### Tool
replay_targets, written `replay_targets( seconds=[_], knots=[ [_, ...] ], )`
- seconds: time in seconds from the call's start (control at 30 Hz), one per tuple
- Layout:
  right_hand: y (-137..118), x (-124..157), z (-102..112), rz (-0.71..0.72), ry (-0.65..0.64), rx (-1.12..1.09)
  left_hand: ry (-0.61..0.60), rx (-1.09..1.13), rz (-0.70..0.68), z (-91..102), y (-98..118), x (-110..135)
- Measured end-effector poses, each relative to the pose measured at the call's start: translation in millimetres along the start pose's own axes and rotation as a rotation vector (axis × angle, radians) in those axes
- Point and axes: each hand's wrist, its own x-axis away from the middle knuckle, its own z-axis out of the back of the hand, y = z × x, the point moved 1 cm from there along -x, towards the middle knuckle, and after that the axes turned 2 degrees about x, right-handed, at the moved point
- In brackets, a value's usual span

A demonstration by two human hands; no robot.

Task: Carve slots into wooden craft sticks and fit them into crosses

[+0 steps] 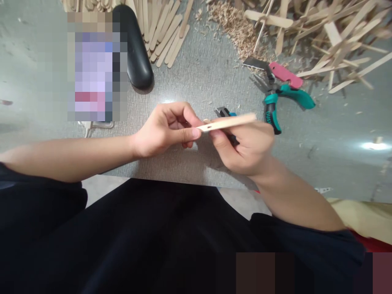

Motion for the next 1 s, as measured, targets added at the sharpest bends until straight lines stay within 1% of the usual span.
replay_targets(
  seconds=[0.07, 0.2, 0.27, 0.43, 0.63, 0.77, 0.87, 1.0],
  knots=[
    [0.9, 1.5, -0.7, -0.007, 0.0, -0.005, -0.03, 0.006, 0.039, 0.5, -0.1, -0.5],
    [2.6, 1.3, -2.6, -0.001, -0.007, -0.015, -0.003, -0.035, 0.07, 0.5, 2.2, 1.4],
    [3.7, 1.1, -3.3, 0.018, -0.001, -0.017, -0.006, -0.02, 0.085, 0.1, 3.3, 2.6],
    [6.4, 0.9, -3.0, 0.082, 0.01, 0.003, -0.052, 0.023, 0.122, -0.2, 4.3, 4.6],
    [7.7, 1.1, -3.1, 0.129, 0.028, 0.045, -0.112, -0.045, 0.114, -1.8, 6.6, 5.1],
    [4.9, 2.5, -2.4, 0.162, 0.014, 0.035, -0.164, -0.079, 0.104, -2.8, 8.9, 3.8],
    [0.5, 3.4, -2.7, 0.19, 0.02, 0.024, -0.206, -0.089, 0.142, -3.8, 9.9, 4.4],
    [-9.2, 5.2, -7.2, 0.176, 0.043, 0.002, -0.212, -0.063, 0.211, -6.8, 11.5, 9.9]
  ],
)
